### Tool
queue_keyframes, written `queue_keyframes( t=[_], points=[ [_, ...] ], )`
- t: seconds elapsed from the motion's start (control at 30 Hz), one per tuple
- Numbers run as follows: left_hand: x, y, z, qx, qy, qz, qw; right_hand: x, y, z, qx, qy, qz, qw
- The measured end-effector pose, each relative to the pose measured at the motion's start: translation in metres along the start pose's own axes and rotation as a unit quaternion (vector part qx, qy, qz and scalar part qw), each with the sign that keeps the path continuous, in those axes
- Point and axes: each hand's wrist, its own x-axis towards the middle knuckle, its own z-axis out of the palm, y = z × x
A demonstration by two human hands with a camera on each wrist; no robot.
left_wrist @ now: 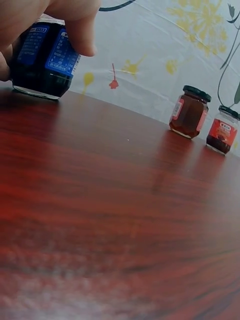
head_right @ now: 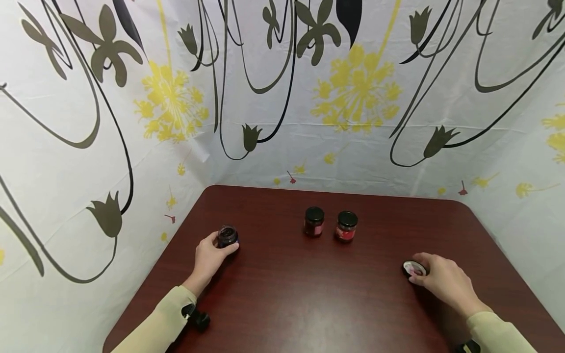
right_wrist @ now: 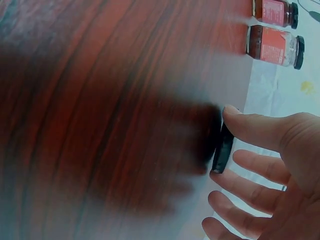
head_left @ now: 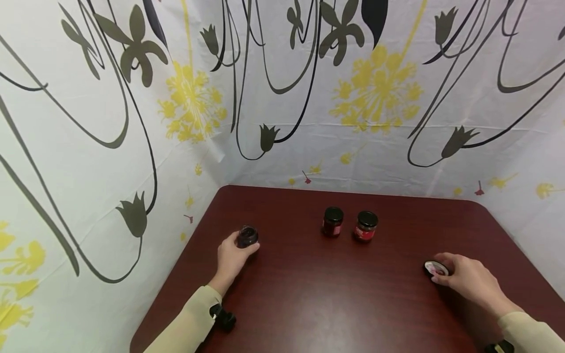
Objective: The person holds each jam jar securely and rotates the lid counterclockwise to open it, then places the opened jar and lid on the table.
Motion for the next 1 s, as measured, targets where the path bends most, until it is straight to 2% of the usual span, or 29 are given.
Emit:
queue_keyframes(
  t=[0.67,0.8,1.0],
  points=[
    [0.0011,-0.0047,-0.0014,-0.008,-0.008,-0.001,0.9999,0.0036,0.0026,0.0037,-0.006,-0.012,-0.025,1.000],
    [0.0001,-0.0055,-0.0005,-0.012,-0.009,-0.005,0.9999,0.0039,0.0032,0.0025,-0.005,-0.020,-0.024,1.000],
    [0.0000,-0.0063,0.0000,-0.016,-0.015,0.005,0.9998,0.0042,0.0061,0.0009,-0.003,-0.028,-0.016,0.999]
  ],
)
